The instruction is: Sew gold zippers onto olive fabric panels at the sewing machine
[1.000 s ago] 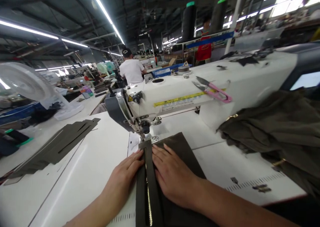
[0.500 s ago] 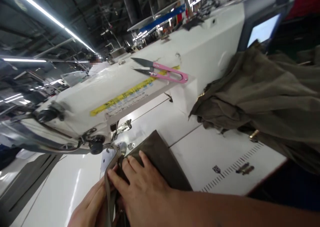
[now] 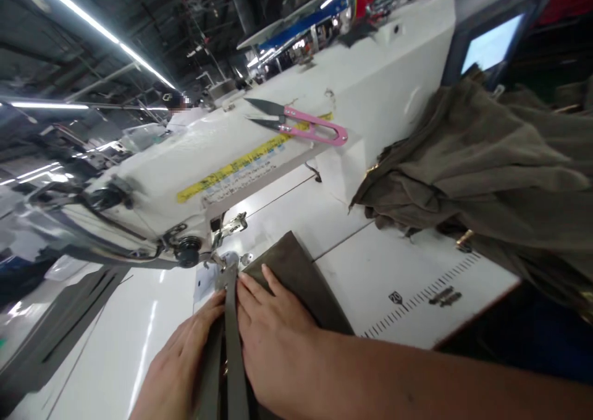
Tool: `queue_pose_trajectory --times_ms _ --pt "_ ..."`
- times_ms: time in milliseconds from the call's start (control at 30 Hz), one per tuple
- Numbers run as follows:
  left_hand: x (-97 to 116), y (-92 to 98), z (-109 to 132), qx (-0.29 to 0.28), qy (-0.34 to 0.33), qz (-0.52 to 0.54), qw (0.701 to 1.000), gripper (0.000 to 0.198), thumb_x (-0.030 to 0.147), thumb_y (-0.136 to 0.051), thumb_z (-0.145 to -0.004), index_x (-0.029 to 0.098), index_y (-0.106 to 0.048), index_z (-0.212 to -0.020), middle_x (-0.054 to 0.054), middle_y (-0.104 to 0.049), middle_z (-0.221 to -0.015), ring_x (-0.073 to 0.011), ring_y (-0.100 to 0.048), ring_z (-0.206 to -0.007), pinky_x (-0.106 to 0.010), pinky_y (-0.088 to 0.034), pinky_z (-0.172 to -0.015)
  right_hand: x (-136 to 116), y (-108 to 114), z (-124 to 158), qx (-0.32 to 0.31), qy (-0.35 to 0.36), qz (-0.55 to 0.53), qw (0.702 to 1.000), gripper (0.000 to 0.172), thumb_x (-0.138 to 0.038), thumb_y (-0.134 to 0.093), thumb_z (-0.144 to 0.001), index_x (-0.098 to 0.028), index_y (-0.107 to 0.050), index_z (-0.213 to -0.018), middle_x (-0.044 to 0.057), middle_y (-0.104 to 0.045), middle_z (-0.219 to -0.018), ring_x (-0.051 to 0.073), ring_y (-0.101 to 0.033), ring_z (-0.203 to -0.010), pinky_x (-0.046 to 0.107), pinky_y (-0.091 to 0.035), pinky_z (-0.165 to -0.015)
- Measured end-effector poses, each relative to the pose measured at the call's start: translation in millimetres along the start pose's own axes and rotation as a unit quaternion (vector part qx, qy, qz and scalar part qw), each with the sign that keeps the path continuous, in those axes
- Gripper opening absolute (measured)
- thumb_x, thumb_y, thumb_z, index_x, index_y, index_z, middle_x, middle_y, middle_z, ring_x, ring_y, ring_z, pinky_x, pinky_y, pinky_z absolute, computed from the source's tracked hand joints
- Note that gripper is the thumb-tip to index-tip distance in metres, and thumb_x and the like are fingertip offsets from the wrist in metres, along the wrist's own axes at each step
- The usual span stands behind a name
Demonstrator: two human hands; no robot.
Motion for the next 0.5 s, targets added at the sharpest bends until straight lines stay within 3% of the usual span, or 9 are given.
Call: queue_pose_trajectory --times_ms 233,500 --pt "1.7 2.3 0.3 0.034 0.046 0.022 0.998 0.030 0.012 -0.035 -0.088 0.016 -0.054 -0.111 -0.014 -0.053 -0.121 -0.0256 -0.050 -0.112 -0.045 -0.049 -0.087 -0.3 -6.7 1.3 0.006 0.004 0.041 0.999 0.052 -0.016 -0.036 -0.085 -0.014 -0.031 -0.137 0.011 -0.025 -0.143 0.022 -0.015 -0.133 0.049 -0.014 -0.109" --pt "-5.9 1.6 -16.2 0.064 0.048 0.035 0.996 0.024 0.007 -0.045 -0.083 0.010 -0.058 -0.103 -0.015 -0.057 -0.109 -0.0257 -0.055 -0.100 -0.041 -0.051 -0.085 8.1 -8.0 -13.9 0.003 0.045 0.105 0.993 0.053 -0.015 -0.035 -0.086 -0.016 -0.027 -0.138 0.009 -0.027 -0.143 0.021 -0.016 -0.133 0.049 -0.019 -0.107"
Point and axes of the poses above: each hand's wrist, its own z-axis away from the middle knuckle, its own y-axis out of the back of the hand, x = y × z, the point moved 7 cm from there along -z, towards the middle knuckle
